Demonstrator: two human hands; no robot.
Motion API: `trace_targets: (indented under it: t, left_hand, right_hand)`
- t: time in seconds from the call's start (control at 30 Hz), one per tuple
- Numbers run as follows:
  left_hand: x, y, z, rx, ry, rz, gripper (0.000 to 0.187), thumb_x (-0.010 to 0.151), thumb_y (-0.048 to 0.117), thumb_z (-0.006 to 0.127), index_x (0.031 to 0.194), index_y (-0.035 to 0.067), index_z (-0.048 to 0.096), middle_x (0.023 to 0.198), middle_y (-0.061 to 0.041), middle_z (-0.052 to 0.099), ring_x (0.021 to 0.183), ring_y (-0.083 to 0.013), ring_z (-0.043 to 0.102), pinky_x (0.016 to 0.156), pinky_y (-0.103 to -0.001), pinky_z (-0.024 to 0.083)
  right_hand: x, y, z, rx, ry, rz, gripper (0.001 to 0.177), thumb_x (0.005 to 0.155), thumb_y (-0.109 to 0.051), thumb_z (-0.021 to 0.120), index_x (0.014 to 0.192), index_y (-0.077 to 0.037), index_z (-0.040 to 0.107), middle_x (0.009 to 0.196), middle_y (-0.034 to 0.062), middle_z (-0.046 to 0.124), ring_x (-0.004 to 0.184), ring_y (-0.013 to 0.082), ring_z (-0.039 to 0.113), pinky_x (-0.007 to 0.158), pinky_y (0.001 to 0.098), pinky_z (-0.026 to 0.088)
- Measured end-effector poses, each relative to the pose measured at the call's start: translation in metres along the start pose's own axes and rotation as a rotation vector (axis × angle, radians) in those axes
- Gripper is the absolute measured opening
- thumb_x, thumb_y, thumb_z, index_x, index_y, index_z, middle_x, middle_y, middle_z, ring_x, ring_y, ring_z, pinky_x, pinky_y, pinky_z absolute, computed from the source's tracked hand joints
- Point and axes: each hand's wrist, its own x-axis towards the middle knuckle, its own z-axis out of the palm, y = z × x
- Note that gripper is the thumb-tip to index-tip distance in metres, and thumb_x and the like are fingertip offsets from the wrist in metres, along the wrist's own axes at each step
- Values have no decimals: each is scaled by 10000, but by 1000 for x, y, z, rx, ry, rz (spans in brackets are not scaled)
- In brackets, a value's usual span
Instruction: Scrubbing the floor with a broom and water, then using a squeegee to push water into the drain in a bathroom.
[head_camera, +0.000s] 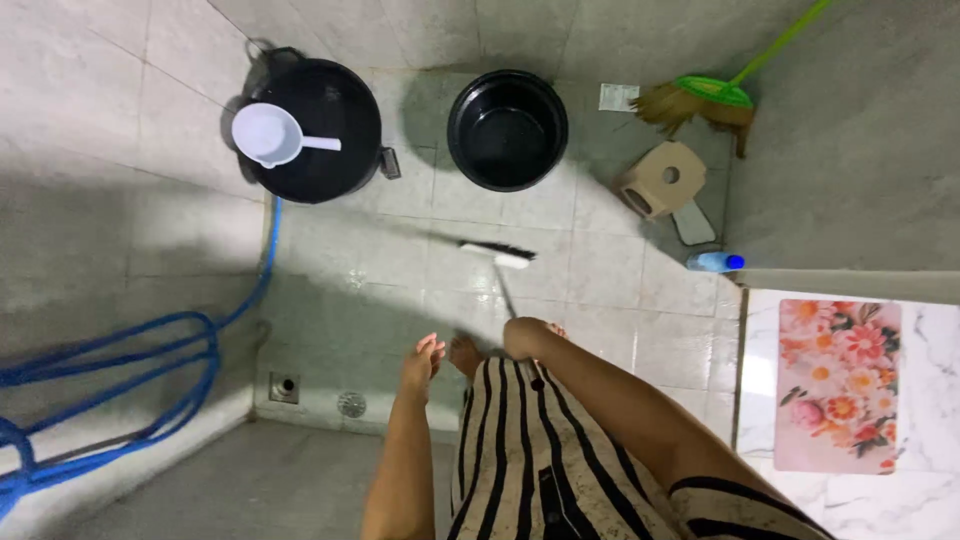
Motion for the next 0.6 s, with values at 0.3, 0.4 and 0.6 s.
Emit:
trace_targets:
  t: [0.3,0.4,0.6]
  left_hand:
    - [40,43,-74,100,-51,11,397,1015,315,534,1375,169,618,1222,2,726,1050,-128,673,868,-301,508]
    - [55,57,-69,142,-95,36,392,1031,333,531,1364,144,615,1229,-23,737,1069,-157,676,899,-322,506]
    - [54,79,-63,254,-134,34,388,1017,331,544,1349,150,635,1235,-20,738,1113,-156,688,950,-342,523]
  right_hand:
    - [36,-15,-8,15,-157,-144,255,863,-170,647,804,74,686,638,148,677,561,254,645,505,414,530]
    - [71,43,-5,-503,-43,-254,168,814,-102,651,828,34,749,717,194,690,621,329,639,598,467,532]
    - [102,89,12,-735,110,-77,201,801,-93,641,880,-15,808,913,188,749,770,351,686,726,446,587]
